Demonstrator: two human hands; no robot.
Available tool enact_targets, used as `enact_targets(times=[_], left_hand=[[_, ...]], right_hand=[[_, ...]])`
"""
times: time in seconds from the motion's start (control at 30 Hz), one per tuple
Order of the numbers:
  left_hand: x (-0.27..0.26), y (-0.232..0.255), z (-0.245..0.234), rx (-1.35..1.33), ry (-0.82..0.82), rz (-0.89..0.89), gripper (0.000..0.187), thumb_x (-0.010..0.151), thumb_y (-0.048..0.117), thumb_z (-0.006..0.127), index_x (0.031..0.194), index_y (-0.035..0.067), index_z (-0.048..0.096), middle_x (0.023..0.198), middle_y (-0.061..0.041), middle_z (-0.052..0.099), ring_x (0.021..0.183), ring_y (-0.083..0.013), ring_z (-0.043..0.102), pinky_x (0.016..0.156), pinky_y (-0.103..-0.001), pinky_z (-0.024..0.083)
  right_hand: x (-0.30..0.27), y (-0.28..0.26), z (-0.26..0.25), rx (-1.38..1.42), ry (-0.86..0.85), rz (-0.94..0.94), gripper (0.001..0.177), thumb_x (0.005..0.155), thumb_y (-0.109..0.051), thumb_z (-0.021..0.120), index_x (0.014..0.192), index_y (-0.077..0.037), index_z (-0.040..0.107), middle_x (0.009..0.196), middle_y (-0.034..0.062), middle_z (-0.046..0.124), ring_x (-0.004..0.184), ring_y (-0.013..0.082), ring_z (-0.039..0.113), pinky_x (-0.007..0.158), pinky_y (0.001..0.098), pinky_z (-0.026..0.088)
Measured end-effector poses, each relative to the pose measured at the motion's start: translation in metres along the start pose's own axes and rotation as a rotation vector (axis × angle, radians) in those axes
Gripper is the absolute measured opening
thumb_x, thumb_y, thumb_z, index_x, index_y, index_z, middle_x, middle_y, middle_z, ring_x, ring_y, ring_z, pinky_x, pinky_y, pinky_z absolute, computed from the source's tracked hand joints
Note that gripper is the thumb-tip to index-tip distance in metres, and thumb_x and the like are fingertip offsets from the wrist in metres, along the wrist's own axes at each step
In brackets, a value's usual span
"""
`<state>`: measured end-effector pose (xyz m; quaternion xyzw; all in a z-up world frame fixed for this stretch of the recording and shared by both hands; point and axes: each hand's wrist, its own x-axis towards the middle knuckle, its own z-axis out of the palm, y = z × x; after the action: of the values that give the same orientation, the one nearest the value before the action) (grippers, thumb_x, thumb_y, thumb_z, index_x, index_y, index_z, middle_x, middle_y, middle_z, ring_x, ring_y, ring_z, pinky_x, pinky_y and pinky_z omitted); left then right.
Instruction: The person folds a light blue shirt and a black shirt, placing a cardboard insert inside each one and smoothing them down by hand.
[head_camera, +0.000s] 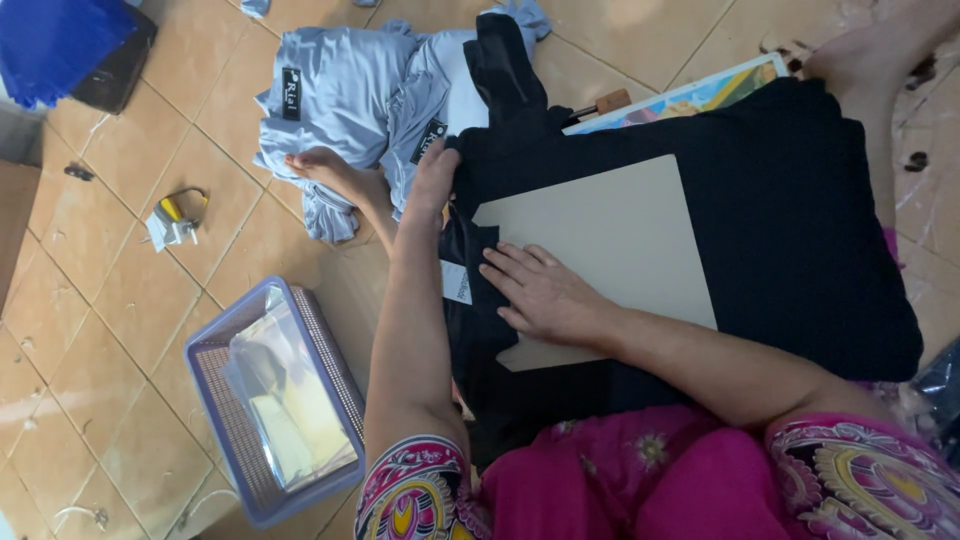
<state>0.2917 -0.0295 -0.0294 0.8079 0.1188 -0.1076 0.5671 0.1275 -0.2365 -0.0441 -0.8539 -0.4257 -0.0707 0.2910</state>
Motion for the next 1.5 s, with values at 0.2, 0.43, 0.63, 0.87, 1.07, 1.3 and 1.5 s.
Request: enact_targets(times=[0.2, 0.43, 0.63, 0.87, 1.07, 1.3, 1.5], left_hand=[[0.000, 0.022, 0.001, 0.420, -0.047, 0.047, 0.043, 0.096, 0.044, 0.067, 0.123, 0.012, 0.072, 0.113, -0.018, 0.072, 0.107, -0.0389, 0.071, 0.087, -0.048, 0.057], [0.024, -0.011, -0.013, -0.271, 0.056, 0.252, 0.017, 0.102, 0.021, 0.059, 0.106, 0.006, 0.065, 0.091, -0.002, 0.058, 0.087, -0.0160, 0.061, 0.076, -0.030, 0.057], [-0.124, 0.036, -0.021, -0.334, -0.093, 0.501, 0.007, 0.104, 0.009, 0.053, 0.109, 0.004, 0.055, 0.112, -0.007, 0.054, 0.120, -0.0170, 0.054, 0.104, -0.032, 0.044], [-0.183, -0.025, 0.015, 0.511, -0.059, 0.715, 0.008, 0.090, 0.002, 0.062, 0.098, 0.002, 0.065, 0.098, -0.019, 0.071, 0.109, -0.0410, 0.069, 0.099, -0.048, 0.053], [-0.179, -0.043, 0.032, 0.677, 0.040, 0.895, 0.009, 0.087, 0.002, 0.064, 0.096, 0.002, 0.066, 0.096, -0.014, 0.066, 0.108, -0.0382, 0.068, 0.106, -0.049, 0.050], [-0.176, -0.050, 0.032, 0.701, 0.050, 0.882, 0.007, 0.088, 0.002, 0.060, 0.093, 0.001, 0.065, 0.094, -0.014, 0.064, 0.107, -0.0403, 0.069, 0.104, -0.051, 0.052], [-0.178, -0.048, 0.032, 0.716, 0.069, 0.899, 0.005, 0.087, 0.003, 0.062, 0.091, 0.003, 0.065, 0.092, -0.011, 0.063, 0.107, -0.0374, 0.070, 0.103, -0.049, 0.052]], right_hand=[[0.000, 0.000, 0.002, 0.002, 0.026, 0.016, 0.063, 0.096, -0.035, 0.064, 0.149, -0.005, 0.050, 0.155, 0.0213, 0.048, 0.143, 0.0389, 0.045, 0.112, 0.0526, 0.036], [0.000, 0.003, 0.002, 0.052, -0.058, 0.021, 0.062, 0.099, -0.036, 0.059, 0.151, -0.005, 0.047, 0.157, 0.0213, 0.044, 0.146, 0.0400, 0.040, 0.115, 0.0548, 0.032], [-0.002, 0.007, 0.013, 0.126, -0.039, 0.057, 0.067, 0.098, -0.035, 0.060, 0.156, -0.006, 0.042, 0.155, 0.0225, 0.048, 0.145, 0.0433, 0.042, 0.114, 0.0597, 0.033], [-0.003, 0.008, -0.026, 0.153, 0.012, 0.009, 0.028, 0.096, -0.033, 0.059, 0.100, -0.008, 0.070, 0.087, 0.0107, 0.063, 0.090, 0.0362, 0.067, 0.092, 0.0517, 0.046], [-0.029, 0.074, -0.082, -0.157, 0.247, 0.123, 0.030, 0.102, -0.016, 0.056, 0.128, -0.012, 0.070, 0.126, 0.0139, 0.067, 0.129, 0.0332, 0.060, 0.106, 0.0474, 0.048], [-0.050, 0.157, -0.097, -0.456, 0.136, 0.309, 0.018, 0.089, -0.026, 0.064, 0.104, -0.018, 0.069, 0.127, 0.0064, 0.067, 0.135, 0.0300, 0.056, 0.104, 0.0466, 0.044], [-0.064, 0.172, -0.126, -0.340, 0.151, 0.273, 0.024, 0.088, -0.042, 0.069, 0.104, -0.025, 0.061, 0.088, 0.0000, 0.075, 0.096, 0.0195, 0.075, 0.112, 0.0453, 0.042]])
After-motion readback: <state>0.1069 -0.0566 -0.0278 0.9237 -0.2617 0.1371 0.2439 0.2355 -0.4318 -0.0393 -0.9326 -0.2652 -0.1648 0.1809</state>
